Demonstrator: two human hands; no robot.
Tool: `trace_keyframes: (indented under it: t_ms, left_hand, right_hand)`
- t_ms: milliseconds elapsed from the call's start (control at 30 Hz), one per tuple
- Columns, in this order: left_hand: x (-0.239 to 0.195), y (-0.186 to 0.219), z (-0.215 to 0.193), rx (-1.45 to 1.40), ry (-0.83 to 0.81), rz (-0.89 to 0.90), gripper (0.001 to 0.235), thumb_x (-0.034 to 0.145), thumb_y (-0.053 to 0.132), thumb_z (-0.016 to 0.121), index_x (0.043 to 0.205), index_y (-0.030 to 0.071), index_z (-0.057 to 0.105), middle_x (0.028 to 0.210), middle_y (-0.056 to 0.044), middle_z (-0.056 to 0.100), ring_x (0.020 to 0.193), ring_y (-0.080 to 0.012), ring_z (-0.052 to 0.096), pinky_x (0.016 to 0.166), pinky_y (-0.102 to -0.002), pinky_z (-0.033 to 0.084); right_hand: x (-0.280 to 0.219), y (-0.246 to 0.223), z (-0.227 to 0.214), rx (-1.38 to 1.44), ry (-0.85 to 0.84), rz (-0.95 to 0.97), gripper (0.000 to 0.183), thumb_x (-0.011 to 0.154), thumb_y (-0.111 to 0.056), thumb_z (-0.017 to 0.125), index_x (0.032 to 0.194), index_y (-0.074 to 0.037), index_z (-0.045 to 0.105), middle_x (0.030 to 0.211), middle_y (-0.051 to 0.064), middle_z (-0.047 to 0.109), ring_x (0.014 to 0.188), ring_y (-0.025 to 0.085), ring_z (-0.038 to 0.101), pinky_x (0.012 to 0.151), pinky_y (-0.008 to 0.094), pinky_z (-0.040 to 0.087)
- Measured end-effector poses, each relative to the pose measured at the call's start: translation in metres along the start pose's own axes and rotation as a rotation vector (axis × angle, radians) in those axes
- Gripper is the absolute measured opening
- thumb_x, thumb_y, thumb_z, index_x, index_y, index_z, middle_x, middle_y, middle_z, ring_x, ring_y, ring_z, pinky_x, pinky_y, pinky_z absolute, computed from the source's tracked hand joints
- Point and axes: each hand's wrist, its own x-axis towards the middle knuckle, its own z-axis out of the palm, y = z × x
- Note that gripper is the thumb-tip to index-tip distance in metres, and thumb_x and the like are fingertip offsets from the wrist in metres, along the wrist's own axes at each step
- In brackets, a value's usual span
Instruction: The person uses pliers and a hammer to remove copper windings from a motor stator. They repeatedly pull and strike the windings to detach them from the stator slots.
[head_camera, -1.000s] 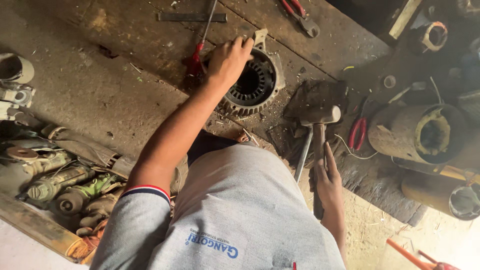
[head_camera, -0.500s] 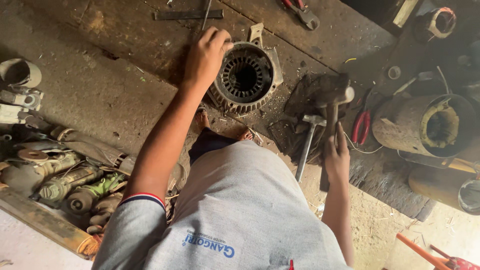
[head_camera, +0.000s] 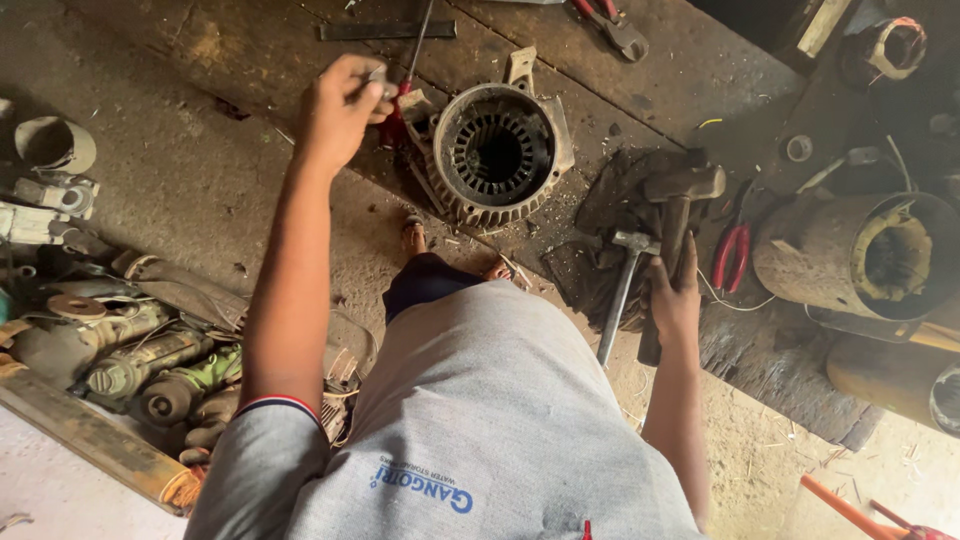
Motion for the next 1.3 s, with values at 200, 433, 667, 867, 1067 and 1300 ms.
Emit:
trace_keyframes:
  t_ms: [200, 433, 667, 867, 1067, 1300]
  left_hand:
    - [-0.006, -0.026, -0.025, -0.345, -0.082, -0.125, 0.024, 0.107, 0.014, 0.051, 0.127, 0.005, 0.062, 0.114, -0.009, 0.074, 0.094, -0.0149, 0.073, 0.084, -0.031, 0.064]
    - [-0.010, -0.016, -0.036, -0.744, -0.234, -0.148, 0.041, 0.111, 0.036, 0.041, 0.125, 0.003, 0.061, 0.113, -0.014, 0.075, 0.099, -0.0211, 0.074, 0.089, -0.033, 0.063]
    - [0.009, -0.031, -0.053, -0.700, -0.234, -0.067, 0.038, 0.109, 0.036, 0.051, 0.122, 0.002, 0.063, 0.112, -0.015, 0.074, 0.099, -0.0230, 0.073, 0.088, -0.034, 0.063]
    - [0.086, -0.108, -0.115, -0.949, -0.002, -0.100, 0.045, 0.110, 0.037, 0.056, 0.131, -0.003, 0.058, 0.135, -0.025, 0.059, 0.109, -0.0280, 0.071, 0.094, -0.038, 0.063]
    - [0.140, -0.182, -0.174, -1.188, 0.286, -0.347, 0.079, 0.099, 0.037, 0.065, 0.153, 0.012, 0.012, 0.153, -0.025, 0.033, 0.115, -0.0367, 0.073, 0.102, -0.046, 0.061]
    - [0.087, -0.159, -0.120, -0.733, 0.141, -0.296, 0.063, 0.104, 0.034, 0.063, 0.154, 0.008, 0.034, 0.134, -0.016, 0.061, 0.098, -0.0205, 0.071, 0.083, -0.034, 0.060]
  right_hand:
    - [-0.031, -0.040, 0.003, 0.024, -0.046, -0.005, 0.069, 0.104, -0.011, 0.057, 0.166, -0.021, 0.028, 0.087, 0.001, 0.063, 0.057, 0.008, 0.054, 0.046, 0.027, 0.045]
    - [-0.094, -0.118, 0.001, -0.007, -0.133, -0.380, 0.058, 0.113, -0.008, 0.046, 0.169, -0.010, 0.032, 0.096, 0.003, 0.062, 0.069, 0.006, 0.053, 0.058, 0.024, 0.045]
    - [-0.091, -0.158, 0.067, -0.320, -0.160, -0.546, 0.056, 0.109, -0.013, 0.051, 0.162, -0.020, 0.036, 0.104, 0.012, 0.071, 0.068, 0.014, 0.066, 0.055, 0.029, 0.056]
    - [-0.066, -0.191, 0.124, -0.732, -0.214, -0.275, 0.057, 0.106, -0.029, 0.055, 0.161, -0.033, 0.039, 0.077, 0.018, 0.071, 0.061, 0.028, 0.070, 0.058, 0.041, 0.057]
    - [-0.104, -0.198, 0.102, -0.479, -0.131, -0.296, 0.053, 0.107, -0.023, 0.050, 0.159, -0.025, 0.040, 0.077, 0.013, 0.072, 0.060, 0.024, 0.070, 0.056, 0.038, 0.057]
    - [-0.092, -0.181, 0.133, -0.644, -0.147, -0.552, 0.055, 0.110, -0.024, 0.055, 0.162, -0.016, 0.040, 0.101, 0.018, 0.072, 0.078, 0.027, 0.069, 0.071, 0.041, 0.057]
